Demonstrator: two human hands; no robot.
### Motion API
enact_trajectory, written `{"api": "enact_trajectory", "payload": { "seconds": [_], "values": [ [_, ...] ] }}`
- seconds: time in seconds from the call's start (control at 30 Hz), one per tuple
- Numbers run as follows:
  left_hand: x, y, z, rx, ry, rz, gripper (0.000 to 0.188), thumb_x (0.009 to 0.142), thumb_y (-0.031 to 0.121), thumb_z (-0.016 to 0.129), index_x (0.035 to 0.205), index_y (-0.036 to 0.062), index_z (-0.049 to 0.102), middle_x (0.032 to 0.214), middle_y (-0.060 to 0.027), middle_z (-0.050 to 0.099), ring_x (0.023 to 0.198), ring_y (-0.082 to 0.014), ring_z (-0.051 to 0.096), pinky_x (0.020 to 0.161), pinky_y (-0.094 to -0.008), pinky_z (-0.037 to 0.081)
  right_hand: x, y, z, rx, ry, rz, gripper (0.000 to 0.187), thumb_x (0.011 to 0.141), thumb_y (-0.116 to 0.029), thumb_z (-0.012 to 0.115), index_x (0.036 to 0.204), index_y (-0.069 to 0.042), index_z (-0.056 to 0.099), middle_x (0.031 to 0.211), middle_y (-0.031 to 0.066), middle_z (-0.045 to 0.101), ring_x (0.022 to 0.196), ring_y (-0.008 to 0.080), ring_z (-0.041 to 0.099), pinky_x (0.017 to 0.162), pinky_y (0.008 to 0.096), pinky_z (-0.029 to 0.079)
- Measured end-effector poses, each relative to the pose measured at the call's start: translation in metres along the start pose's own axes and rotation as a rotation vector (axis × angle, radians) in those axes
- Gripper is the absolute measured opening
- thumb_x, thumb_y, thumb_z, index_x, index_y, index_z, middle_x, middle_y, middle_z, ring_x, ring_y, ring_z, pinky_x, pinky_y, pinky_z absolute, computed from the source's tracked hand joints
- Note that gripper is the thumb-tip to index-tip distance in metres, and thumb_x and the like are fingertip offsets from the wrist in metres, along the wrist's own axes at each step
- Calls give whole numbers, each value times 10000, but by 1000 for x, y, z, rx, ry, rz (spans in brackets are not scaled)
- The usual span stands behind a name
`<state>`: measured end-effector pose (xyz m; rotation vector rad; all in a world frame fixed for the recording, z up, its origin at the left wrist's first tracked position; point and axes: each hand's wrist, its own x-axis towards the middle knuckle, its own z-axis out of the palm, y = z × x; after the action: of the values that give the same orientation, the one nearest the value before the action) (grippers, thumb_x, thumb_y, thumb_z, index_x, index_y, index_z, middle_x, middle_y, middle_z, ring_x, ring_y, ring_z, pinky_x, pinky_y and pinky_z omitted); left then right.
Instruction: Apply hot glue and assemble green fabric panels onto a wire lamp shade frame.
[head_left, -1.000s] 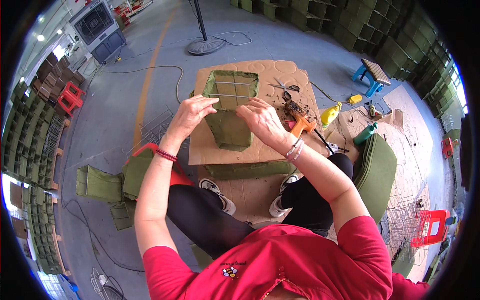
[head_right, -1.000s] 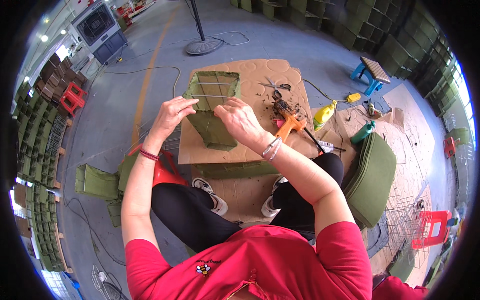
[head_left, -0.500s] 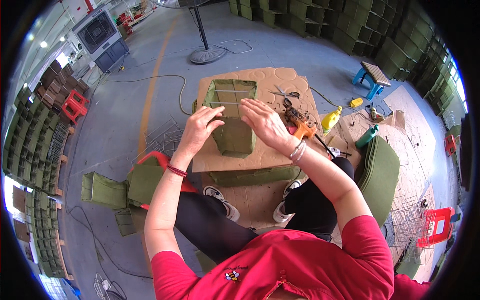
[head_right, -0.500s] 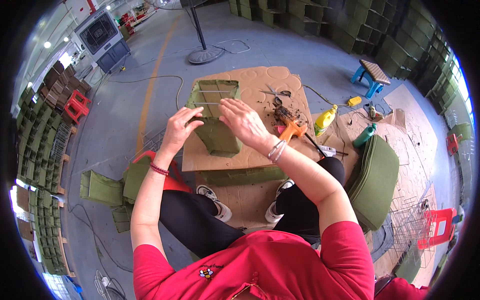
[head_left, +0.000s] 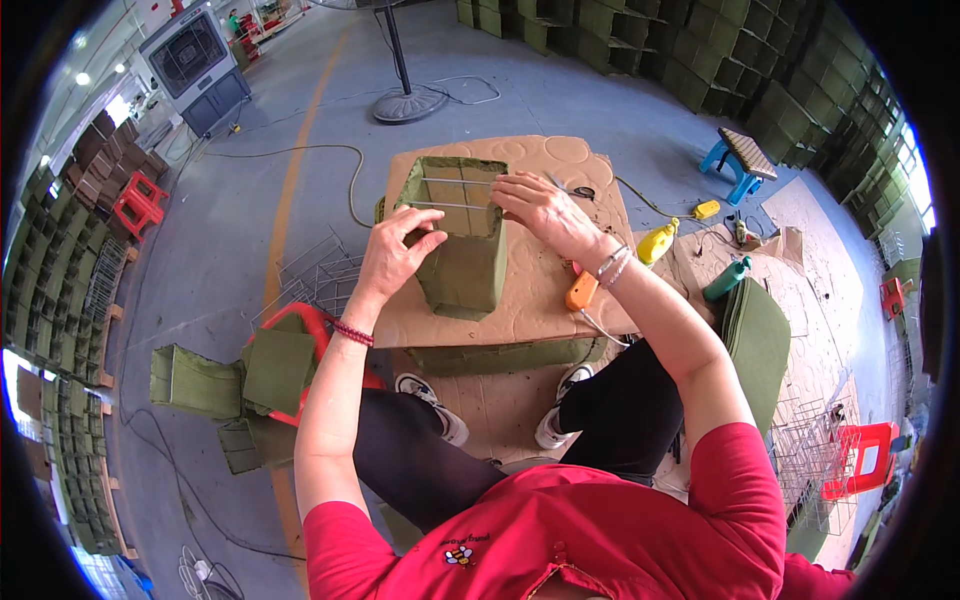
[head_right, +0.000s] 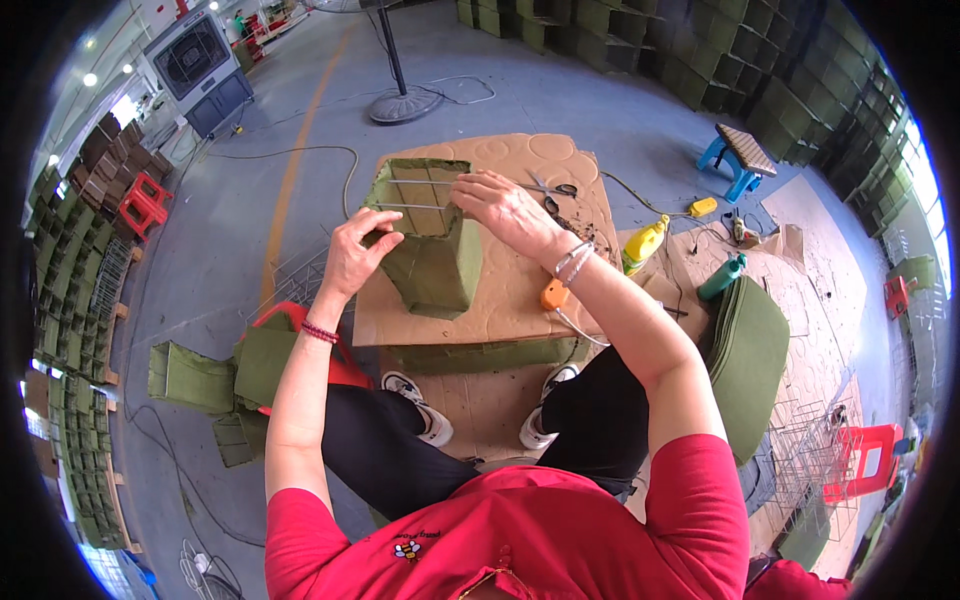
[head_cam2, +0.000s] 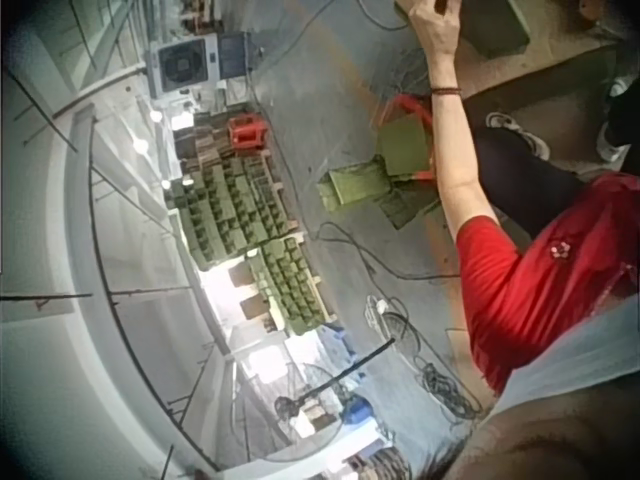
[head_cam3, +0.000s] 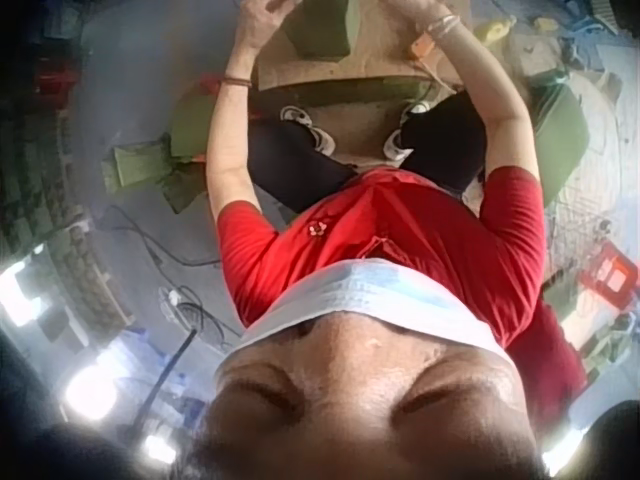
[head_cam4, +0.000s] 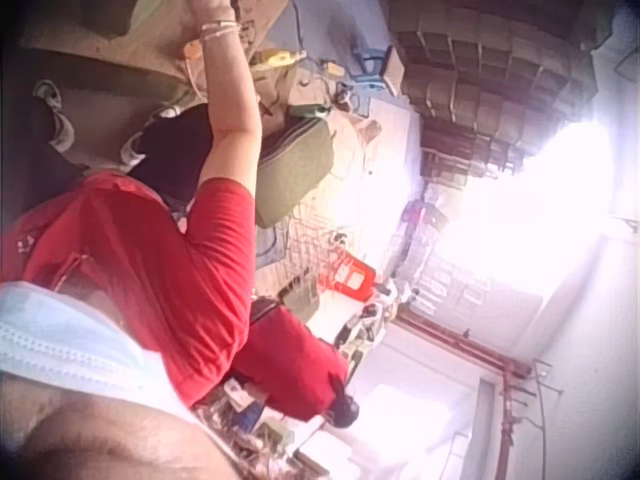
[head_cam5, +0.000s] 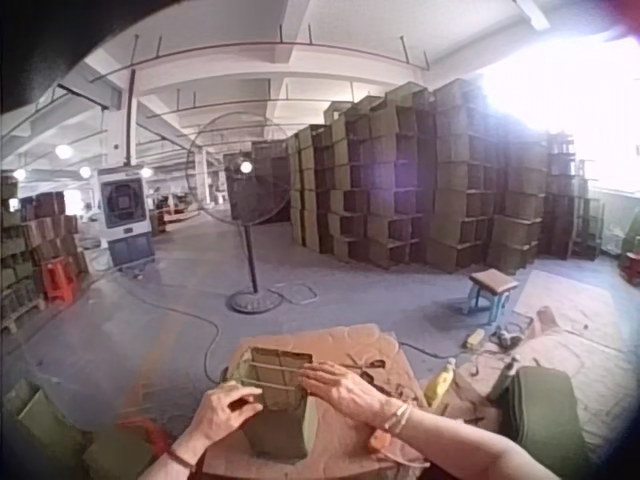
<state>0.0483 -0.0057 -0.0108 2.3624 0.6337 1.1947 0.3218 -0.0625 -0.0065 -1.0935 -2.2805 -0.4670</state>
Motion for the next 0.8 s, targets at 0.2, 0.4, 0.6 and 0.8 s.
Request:
{"api": "enact_trajectory", "payload": {
  "seconds": [0.2,0.4,0.6,0.8],
  "values": [
    [12,-44,-32,-134,-43,-229,191,901,173,716,1033,36,725,838,-52,709,743,-138,641,698,-283,497,24,-42,-7,113,-33,-190,315,740,-90,649,1049,-36,679,1028,63,645,993,250,613,920,397,507],
    [-13,39,-6,249,98,120,263,812,106,768,1055,24,709,906,-108,683,842,-244,659,746,-341,544,10,-51,16,415,163,78,174,794,-66,707,963,-27,692,1014,104,685,1040,273,641,849,364,547],
    [-40,50,25,386,94,114,394,775,-22,723,1161,-5,645,1000,-115,659,933,-273,648,810,-371,549,10,-55,17,426,108,165,146,835,-66,710,975,-27,720,1071,144,716,1076,282,669,865,382,562],
    [-32,32,-8,40,36,-98,421,790,-68,727,1184,73,689,952,-108,732,866,-174,726,769,-291,583,4,-72,-4,384,199,131,282,840,-16,686,1122,-12,688,1199,152,682,1165,287,638,960,382,535]
  ]
}}
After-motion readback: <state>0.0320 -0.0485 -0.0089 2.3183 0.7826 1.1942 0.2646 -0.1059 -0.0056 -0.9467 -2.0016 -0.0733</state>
